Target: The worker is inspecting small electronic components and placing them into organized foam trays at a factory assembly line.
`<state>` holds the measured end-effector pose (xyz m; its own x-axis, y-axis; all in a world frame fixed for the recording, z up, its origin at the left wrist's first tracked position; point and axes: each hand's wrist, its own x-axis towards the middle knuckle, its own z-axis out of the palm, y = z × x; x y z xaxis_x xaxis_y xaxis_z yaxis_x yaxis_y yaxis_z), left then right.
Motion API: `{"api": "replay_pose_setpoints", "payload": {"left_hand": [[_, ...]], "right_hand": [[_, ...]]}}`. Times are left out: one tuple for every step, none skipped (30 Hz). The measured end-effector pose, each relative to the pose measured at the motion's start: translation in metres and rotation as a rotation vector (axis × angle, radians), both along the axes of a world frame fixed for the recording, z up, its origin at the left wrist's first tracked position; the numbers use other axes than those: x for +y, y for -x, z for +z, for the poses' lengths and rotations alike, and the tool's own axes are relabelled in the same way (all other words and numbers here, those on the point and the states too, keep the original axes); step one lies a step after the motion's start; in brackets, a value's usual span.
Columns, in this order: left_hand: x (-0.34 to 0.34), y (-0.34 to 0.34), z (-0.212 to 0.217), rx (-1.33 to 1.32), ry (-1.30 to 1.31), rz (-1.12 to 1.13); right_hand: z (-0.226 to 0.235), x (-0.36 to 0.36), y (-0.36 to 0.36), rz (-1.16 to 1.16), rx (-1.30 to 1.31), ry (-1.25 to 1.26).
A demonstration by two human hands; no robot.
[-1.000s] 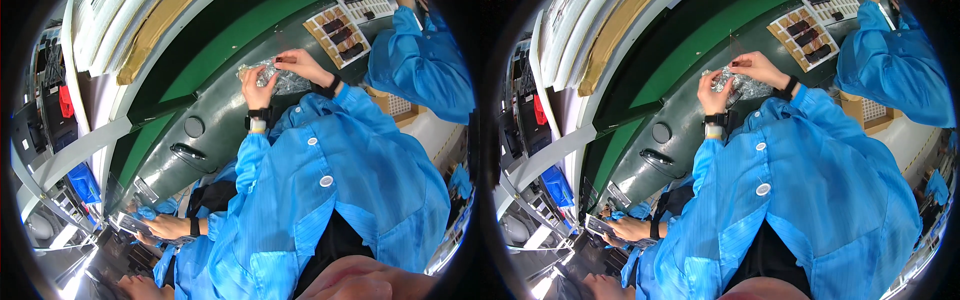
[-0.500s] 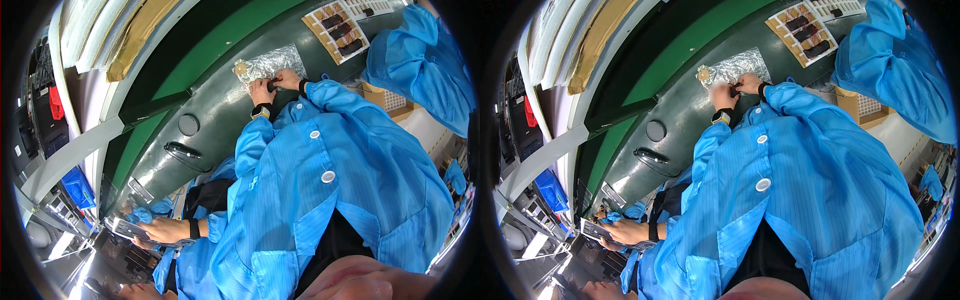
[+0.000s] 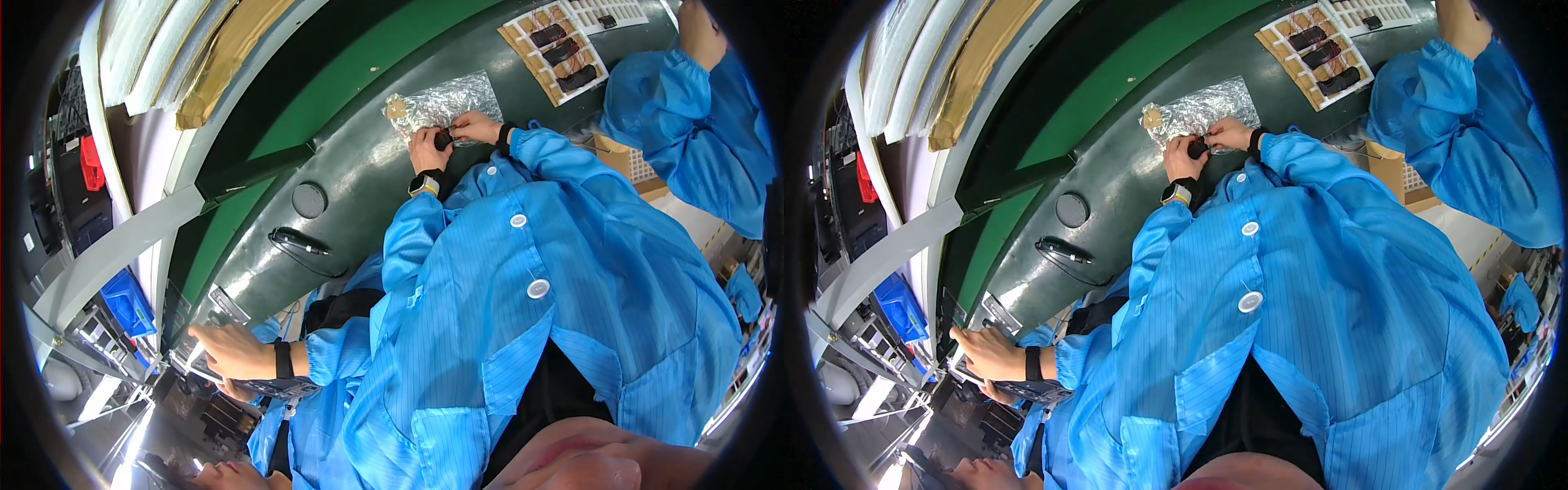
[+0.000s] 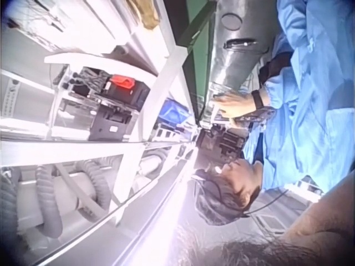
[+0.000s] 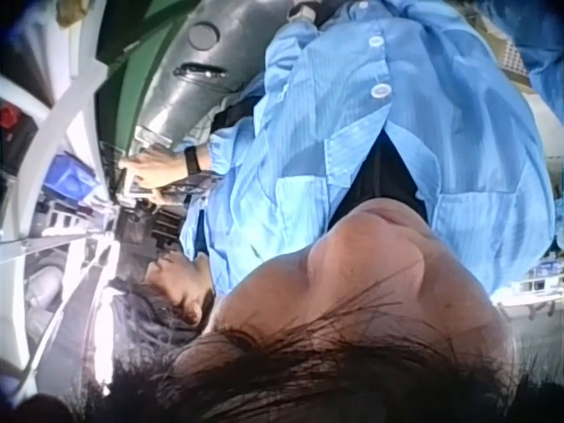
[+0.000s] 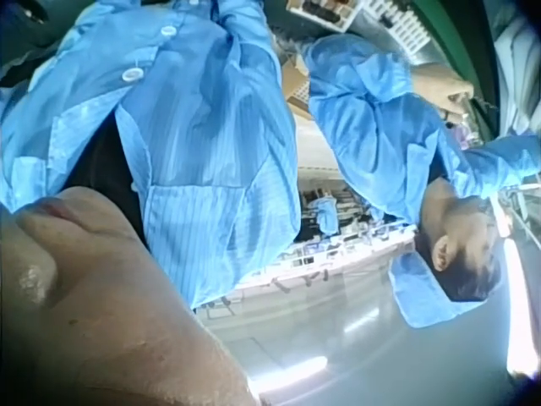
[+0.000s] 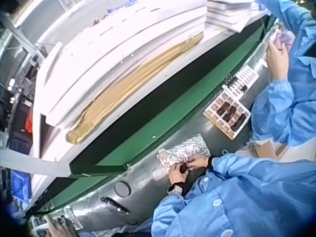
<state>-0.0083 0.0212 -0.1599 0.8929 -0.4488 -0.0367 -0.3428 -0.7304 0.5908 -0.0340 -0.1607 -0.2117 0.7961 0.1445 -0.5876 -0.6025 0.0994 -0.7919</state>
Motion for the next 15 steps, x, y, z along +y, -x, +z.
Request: {"api": "replay_pose_setpoints", "payload": {"left_hand": [[0.000,0.000,0.000,0.024,0.003,-0.001],[0.000,-0.001,0.001,0.020,0.004,-0.004],[0.000,-0.001,0.002,0.027,-0.004,-0.004],[0.002,-0.002,0.004,0.034,-0.013,-0.003],[0.004,-0.003,0.007,0.028,-0.016,-0.001],[0.002,-0.004,0.012,0.015,-0.020,-0.015],[0.005,-0.006,0.018,0.002,-0.033,-0.021],[0.001,-0.006,0.028,-0.048,-0.038,-0.022],[-0.002,-0.010,0.041,-0.059,-0.038,-0.022],[-0.009,-0.015,0.056,-0.120,0.087,0.021],[-0.018,-0.020,0.073,-0.181,0.215,0.060],[-0.026,-0.023,0.093,-0.189,0.384,0.080],[-0.035,-0.026,0.117,-0.183,0.456,0.059],[-0.044,-0.027,0.143,-0.179,0.518,0.035],[-0.049,-0.028,0.169,-0.177,0.572,0.020]], "right_hand": [[0.006,-0.003,0.000,-0.029,0.019,-0.019],[0.013,-0.007,0.000,-0.059,0.036,-0.036],[0.024,-0.010,-0.003,-0.059,0.032,-0.037],[0.037,-0.013,-0.007,-0.057,0.000,-0.018],[0.050,-0.016,-0.010,-0.056,-0.033,0.001],[0.064,-0.024,-0.013,-0.055,-0.044,-0.021],[0.080,-0.027,-0.017,-0.051,-0.050,-0.027],[0.094,-0.033,-0.016,-0.065,-0.109,-0.069],[0.114,-0.038,-0.018,-0.074,-0.180,-0.109],[0.133,-0.047,-0.019,-0.057,-0.192,-0.105],[0.153,-0.052,-0.018,-0.066,-0.206,-0.095],[0.173,-0.054,-0.016,-0.129,-0.268,-0.152],[0.190,-0.060,-0.013,-0.196,-0.334,-0.203],[0.202,-0.065,-0.012,-0.198,-0.375,-0.263],[0.222,-0.065,-0.013,-0.204,-0.377,-0.293]]}}
